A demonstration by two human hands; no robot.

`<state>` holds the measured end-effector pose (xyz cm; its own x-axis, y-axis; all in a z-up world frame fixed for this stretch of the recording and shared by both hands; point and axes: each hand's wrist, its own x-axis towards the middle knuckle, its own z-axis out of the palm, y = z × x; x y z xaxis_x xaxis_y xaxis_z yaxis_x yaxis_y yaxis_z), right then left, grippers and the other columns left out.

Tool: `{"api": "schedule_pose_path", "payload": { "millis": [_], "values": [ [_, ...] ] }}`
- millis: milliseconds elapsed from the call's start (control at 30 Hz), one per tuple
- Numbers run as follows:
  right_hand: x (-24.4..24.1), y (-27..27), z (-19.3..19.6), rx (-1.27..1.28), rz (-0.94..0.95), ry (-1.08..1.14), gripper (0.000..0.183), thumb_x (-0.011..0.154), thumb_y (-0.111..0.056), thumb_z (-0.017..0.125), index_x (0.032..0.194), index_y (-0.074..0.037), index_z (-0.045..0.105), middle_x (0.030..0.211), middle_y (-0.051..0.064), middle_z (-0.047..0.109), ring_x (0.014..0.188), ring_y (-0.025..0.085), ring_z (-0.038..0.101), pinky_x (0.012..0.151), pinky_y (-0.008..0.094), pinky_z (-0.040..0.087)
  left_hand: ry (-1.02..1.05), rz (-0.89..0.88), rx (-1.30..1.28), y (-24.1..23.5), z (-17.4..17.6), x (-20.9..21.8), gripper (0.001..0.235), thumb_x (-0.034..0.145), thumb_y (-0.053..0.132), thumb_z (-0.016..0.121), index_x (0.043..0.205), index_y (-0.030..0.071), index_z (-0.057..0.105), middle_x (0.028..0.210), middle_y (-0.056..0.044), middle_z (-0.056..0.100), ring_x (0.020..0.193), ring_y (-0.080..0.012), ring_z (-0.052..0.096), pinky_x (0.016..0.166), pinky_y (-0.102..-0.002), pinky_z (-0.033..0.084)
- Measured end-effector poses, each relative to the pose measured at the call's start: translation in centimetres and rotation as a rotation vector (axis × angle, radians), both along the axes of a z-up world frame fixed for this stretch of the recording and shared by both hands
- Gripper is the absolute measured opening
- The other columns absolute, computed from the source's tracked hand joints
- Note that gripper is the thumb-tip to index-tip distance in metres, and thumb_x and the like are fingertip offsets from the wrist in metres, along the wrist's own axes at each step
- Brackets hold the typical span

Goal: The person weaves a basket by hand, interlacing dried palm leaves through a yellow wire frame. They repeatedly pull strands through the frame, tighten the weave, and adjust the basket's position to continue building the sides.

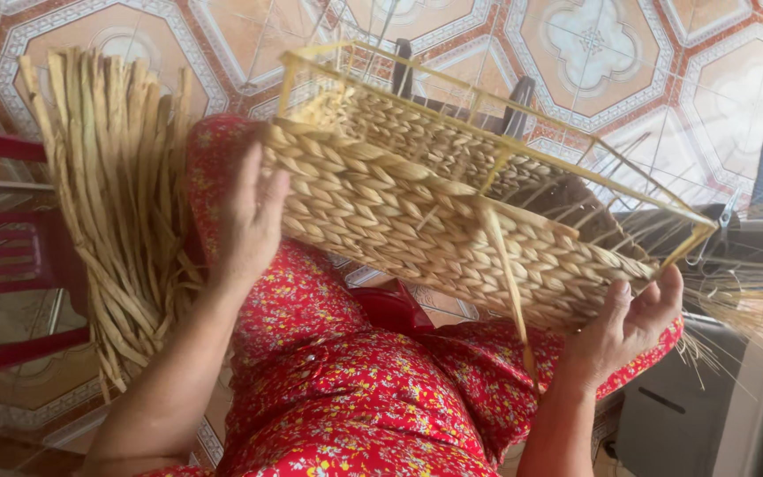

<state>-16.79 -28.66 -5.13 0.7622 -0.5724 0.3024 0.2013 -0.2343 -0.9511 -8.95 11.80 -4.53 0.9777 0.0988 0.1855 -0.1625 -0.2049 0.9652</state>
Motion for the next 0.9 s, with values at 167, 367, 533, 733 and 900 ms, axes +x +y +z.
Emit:
{"api": "schedule_pose_path", "payload": {
  "millis": [167, 367, 533, 733, 900],
  "values": [
    [-0.2, -1.6, -2.3, -0.013, -0.098, 0.035, 0.05, 0.103, 0.006, 0.055, 0.15, -0.003, 0.04, 0.114, 0.003, 0.052, 0.101, 0.012, 0.058, 0.085, 0.026, 0.055, -0.136, 0.028, -0.018, -0.6, -1.6, -1.1, 0.042, 0.111, 0.016, 0.051, 0.151, 0.004, 0.043, 0.144, -0.018, 0.056, 0.126, -0.0265, 0.06, 0.105, -0.039, 0.055],
    [-0.3, -4.2, -2.3, -0.016, -0.038, 0.028, 0.024, 0.108, 0.005, 0.054, 0.132, 0.002, 0.05, 0.095, 0.001, 0.048, 0.08, 0.008, 0.045, 0.071, 0.022, 0.039, -0.037, 0.366, 0.098, 6.5, -5.4, -0.8, 0.024, 0.111, 0.015, 0.055, 0.134, 0.009, 0.06, 0.137, -0.011, 0.066, 0.117, -0.0203, 0.066, 0.101, -0.033, 0.053],
    [-0.2, -2.5, -0.1, 0.02, -0.06, 0.057, 0.02, 0.106, 0.002, 0.053, 0.125, -0.001, 0.05, 0.099, 0.002, 0.05, 0.083, 0.007, 0.046, 0.074, 0.022, 0.041, 0.094, 0.823, 0.703, 17.9, -11.2, 0.3, 0.012, 0.102, 0.003, 0.068, 0.111, 0.012, 0.068, 0.109, -0.009, 0.071, 0.105, -0.0223, 0.067, 0.09, -0.039, 0.057],
    [0.1, -0.2, 1.4, 0.195, -0.068, 0.071, 0.018, 0.105, -0.007, 0.054, 0.122, -0.007, 0.047, 0.1, 0.002, 0.053, 0.093, 0.01, 0.059, 0.086, 0.027, 0.058, 0.434, 0.956, 0.754, 25.0, -17.1, -0.8, 0.023, 0.082, 0.008, 0.075, 0.102, 0.01, 0.064, 0.13, -0.025, 0.054, 0.109, -0.0376, 0.062, 0.079, -0.039, 0.061],
    [1.2, -2.7, -1.3, 0.1, -0.031, -0.077, 0.017, 0.111, 0.001, 0.059, 0.126, -0.002, 0.054, 0.1, 0.002, 0.052, 0.087, 0.008, 0.049, 0.08, 0.023, 0.044, 0.559, 0.797, 0.803, 28.3, -17.9, -1.3, 0.027, 0.077, 0.018, 0.083, 0.1, 0.015, 0.069, 0.092, -0.02, 0.071, 0.088, -0.0402, 0.068, 0.078, -0.05, 0.055]
  ]
}}
